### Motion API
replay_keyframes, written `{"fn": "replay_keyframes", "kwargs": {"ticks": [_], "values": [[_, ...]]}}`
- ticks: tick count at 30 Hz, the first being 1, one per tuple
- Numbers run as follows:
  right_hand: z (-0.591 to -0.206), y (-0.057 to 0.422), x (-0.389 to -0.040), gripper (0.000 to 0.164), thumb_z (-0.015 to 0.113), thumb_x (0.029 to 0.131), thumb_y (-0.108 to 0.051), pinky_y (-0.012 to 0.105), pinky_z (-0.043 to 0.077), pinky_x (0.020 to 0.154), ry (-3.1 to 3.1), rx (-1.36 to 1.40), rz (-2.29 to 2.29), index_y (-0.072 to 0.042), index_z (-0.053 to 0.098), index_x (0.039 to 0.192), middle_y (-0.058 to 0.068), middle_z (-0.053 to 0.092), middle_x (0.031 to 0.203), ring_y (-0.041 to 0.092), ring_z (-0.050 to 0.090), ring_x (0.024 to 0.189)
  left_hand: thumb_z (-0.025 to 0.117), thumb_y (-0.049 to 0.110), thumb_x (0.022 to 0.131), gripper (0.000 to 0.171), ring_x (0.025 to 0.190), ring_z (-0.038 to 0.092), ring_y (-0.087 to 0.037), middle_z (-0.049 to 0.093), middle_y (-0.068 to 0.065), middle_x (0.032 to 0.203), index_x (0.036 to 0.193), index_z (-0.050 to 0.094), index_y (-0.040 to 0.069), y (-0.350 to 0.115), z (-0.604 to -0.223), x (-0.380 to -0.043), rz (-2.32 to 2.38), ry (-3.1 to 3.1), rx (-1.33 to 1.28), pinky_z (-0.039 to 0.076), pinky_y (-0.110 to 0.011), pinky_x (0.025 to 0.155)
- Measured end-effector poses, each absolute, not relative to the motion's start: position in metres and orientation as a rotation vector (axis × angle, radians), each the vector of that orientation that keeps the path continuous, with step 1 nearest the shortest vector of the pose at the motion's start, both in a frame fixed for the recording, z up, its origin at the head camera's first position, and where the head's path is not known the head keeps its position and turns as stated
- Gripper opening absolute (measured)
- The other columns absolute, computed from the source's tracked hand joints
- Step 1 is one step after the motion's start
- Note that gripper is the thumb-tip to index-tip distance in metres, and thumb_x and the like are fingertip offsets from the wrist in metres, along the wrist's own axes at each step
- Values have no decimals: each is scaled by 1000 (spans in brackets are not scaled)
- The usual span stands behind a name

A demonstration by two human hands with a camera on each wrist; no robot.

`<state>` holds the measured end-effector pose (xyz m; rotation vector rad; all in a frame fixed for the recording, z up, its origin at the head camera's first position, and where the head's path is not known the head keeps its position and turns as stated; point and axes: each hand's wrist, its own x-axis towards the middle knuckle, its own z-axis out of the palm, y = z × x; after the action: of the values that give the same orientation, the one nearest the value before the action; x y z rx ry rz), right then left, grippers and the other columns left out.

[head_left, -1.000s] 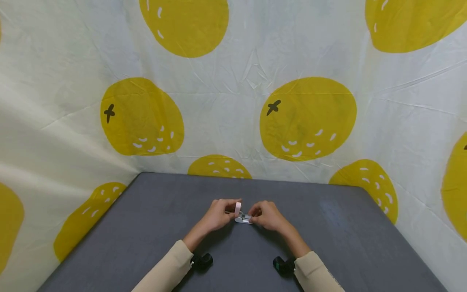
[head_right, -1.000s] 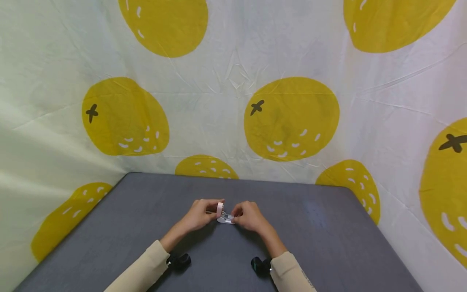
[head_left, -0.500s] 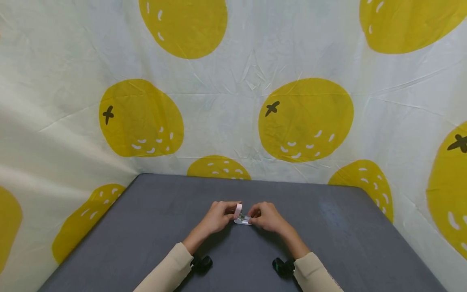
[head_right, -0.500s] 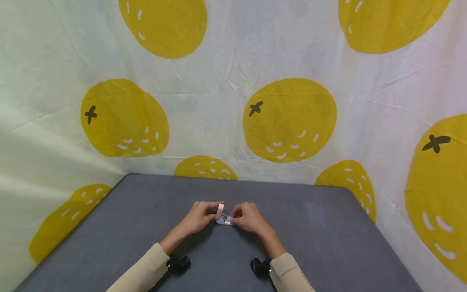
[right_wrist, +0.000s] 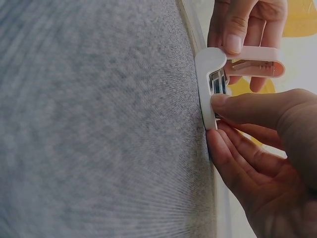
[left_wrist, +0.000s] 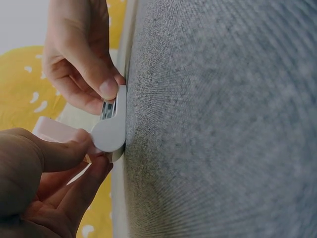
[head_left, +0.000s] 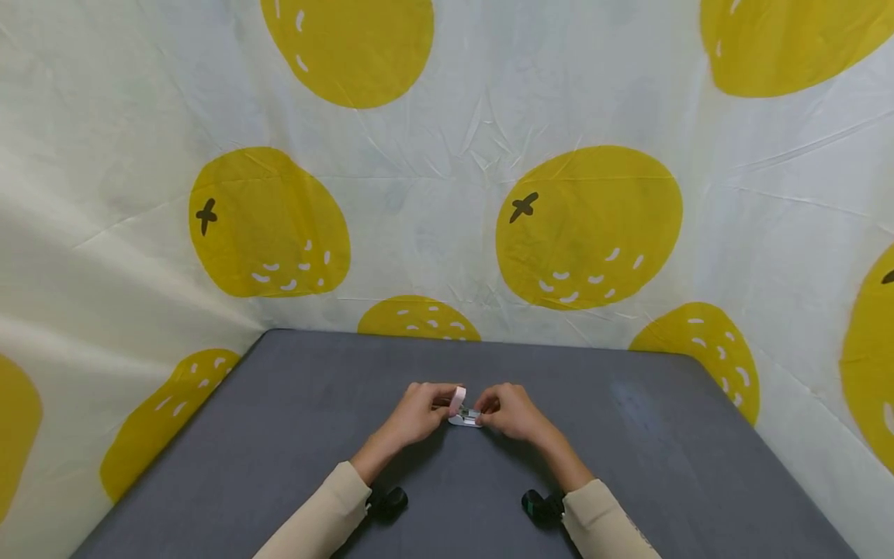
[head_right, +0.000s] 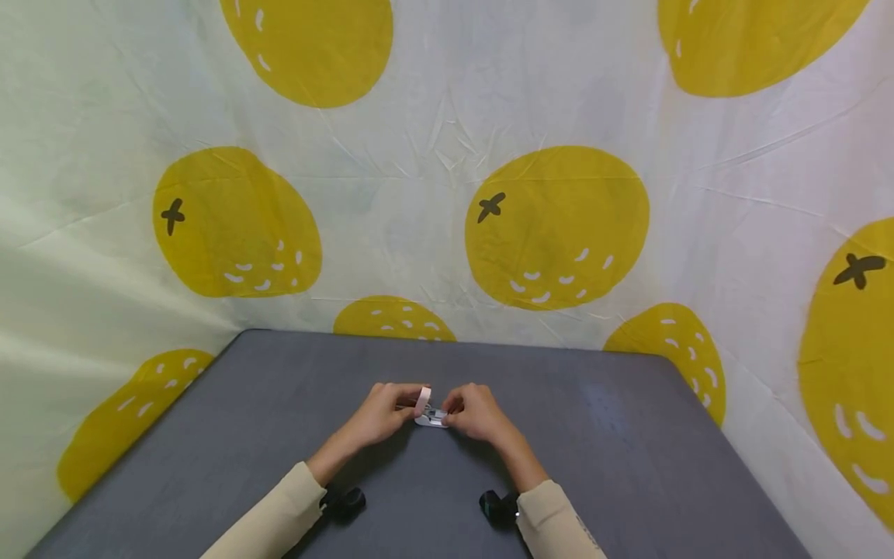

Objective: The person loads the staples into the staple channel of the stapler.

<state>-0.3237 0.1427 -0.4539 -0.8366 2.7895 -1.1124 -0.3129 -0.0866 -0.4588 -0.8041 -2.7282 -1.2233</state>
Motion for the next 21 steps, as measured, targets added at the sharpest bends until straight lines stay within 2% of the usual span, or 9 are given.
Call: {"fn": "replay_keyframes", "kwargs": {"ticks": [8, 21], "values": [[-454, 143, -324, 8, 83, 83, -7, 22, 51, 59, 2789, -851, -1117, -6, 80, 90, 4, 77, 82, 4, 65, 68, 72, 11, 97, 36, 110, 75, -19, 76, -7, 123, 132, 72, 13, -87, -459, -313, -1239, -2753, -766, 60, -31, 89], [-454, 141, -324, 8, 83, 83, -8, 22, 50, 57, 2781, -837, -1120, -6, 79, 90, 4, 77, 81, 4, 65, 67, 72, 8, 96, 34, 109, 76, -21, 77, -8, 121, 130, 73, 12, -88, -458, -312, -1223, -2744, -775, 61, -34, 88]]}}
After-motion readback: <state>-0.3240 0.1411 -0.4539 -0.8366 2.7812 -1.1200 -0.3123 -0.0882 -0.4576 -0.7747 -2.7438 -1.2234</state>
